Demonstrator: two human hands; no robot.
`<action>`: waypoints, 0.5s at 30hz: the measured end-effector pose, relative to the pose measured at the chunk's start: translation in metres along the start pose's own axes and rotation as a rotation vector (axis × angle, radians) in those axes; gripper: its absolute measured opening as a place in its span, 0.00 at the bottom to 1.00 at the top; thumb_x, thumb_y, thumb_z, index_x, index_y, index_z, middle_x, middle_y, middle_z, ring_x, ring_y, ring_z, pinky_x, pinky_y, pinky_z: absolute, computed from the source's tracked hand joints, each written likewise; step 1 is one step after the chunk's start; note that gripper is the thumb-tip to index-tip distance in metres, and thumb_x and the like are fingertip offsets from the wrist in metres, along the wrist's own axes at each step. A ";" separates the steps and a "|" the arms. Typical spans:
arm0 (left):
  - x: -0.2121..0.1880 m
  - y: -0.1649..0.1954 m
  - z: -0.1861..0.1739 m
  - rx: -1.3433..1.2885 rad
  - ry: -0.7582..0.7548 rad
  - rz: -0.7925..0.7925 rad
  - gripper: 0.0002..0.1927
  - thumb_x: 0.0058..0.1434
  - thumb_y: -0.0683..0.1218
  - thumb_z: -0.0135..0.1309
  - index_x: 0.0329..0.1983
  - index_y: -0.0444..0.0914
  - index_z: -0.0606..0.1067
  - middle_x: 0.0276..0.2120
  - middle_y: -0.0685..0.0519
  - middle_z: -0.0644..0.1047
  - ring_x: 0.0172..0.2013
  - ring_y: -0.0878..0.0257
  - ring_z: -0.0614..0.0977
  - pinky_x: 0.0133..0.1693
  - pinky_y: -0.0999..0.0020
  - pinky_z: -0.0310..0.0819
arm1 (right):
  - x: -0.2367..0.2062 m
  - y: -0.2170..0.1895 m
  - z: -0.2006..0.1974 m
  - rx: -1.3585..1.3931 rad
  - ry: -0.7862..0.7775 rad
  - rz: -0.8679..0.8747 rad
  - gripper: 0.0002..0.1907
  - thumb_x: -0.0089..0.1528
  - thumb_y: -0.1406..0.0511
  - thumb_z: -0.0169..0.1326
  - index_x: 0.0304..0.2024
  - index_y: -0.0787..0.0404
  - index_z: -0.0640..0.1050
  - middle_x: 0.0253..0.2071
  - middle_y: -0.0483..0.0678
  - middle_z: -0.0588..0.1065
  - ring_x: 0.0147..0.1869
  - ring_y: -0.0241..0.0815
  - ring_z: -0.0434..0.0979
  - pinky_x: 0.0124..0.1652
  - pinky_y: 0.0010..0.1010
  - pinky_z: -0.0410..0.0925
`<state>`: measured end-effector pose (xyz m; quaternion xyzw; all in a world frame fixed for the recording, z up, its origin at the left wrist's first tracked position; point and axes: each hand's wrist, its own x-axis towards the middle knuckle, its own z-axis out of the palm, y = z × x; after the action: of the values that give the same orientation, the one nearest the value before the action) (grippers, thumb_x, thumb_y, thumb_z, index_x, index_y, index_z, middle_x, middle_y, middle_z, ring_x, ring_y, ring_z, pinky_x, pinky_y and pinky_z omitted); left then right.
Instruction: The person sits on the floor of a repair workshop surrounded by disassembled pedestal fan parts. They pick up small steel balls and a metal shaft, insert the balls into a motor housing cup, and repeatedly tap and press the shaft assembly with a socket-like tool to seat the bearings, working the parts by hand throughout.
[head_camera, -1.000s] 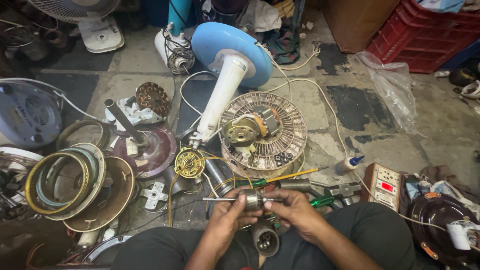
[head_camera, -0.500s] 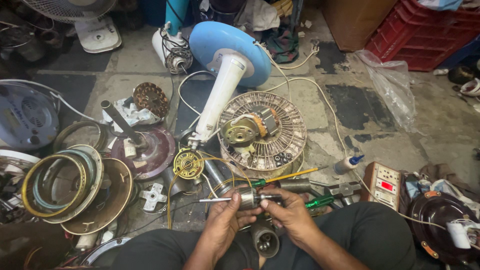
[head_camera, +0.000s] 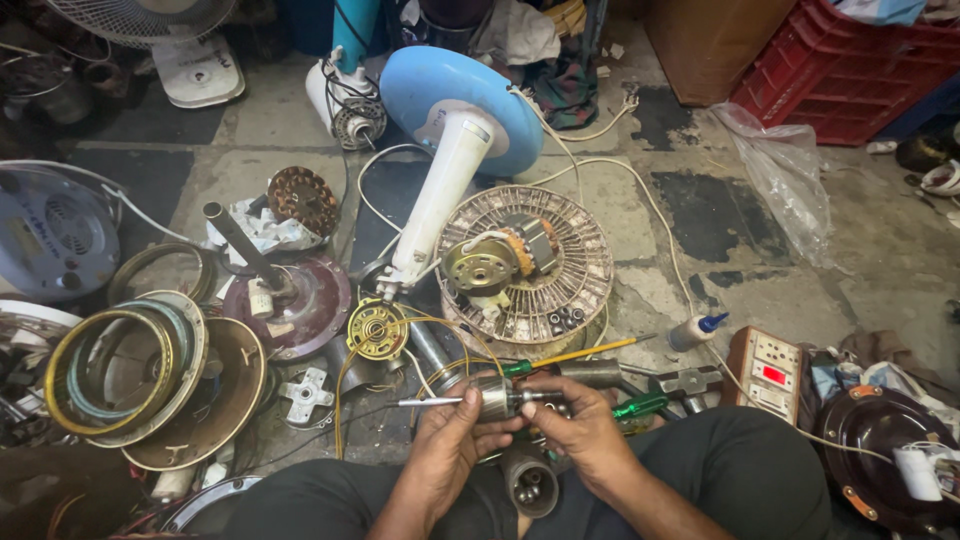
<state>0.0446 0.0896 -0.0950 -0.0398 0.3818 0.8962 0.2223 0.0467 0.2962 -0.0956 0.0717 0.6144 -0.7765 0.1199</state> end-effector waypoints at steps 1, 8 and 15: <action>0.000 0.000 0.000 0.002 0.004 0.000 0.22 0.69 0.54 0.47 0.59 0.35 0.71 0.42 0.45 0.83 0.40 0.58 0.86 0.40 0.66 0.81 | 0.000 0.000 0.001 -0.014 0.006 -0.014 0.15 0.59 0.70 0.63 0.49 0.65 0.82 0.32 0.45 0.78 0.23 0.26 0.65 0.21 0.19 0.58; -0.001 0.001 0.000 0.009 0.008 -0.010 0.23 0.69 0.54 0.47 0.60 0.35 0.71 0.42 0.45 0.83 0.40 0.58 0.86 0.40 0.67 0.81 | -0.002 -0.004 0.003 -0.010 0.012 0.006 0.16 0.58 0.70 0.63 0.49 0.64 0.82 0.35 0.43 0.80 0.23 0.26 0.66 0.21 0.19 0.58; -0.001 0.003 0.002 0.012 0.021 -0.011 0.23 0.68 0.54 0.48 0.59 0.35 0.71 0.43 0.45 0.83 0.40 0.57 0.87 0.39 0.66 0.80 | 0.000 -0.005 0.000 0.056 -0.006 0.082 0.15 0.61 0.68 0.61 0.50 0.65 0.83 0.34 0.47 0.79 0.23 0.27 0.67 0.21 0.19 0.59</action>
<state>0.0442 0.0893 -0.0912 -0.0500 0.3894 0.8922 0.2231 0.0452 0.2975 -0.0915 0.0980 0.5887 -0.7880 0.1515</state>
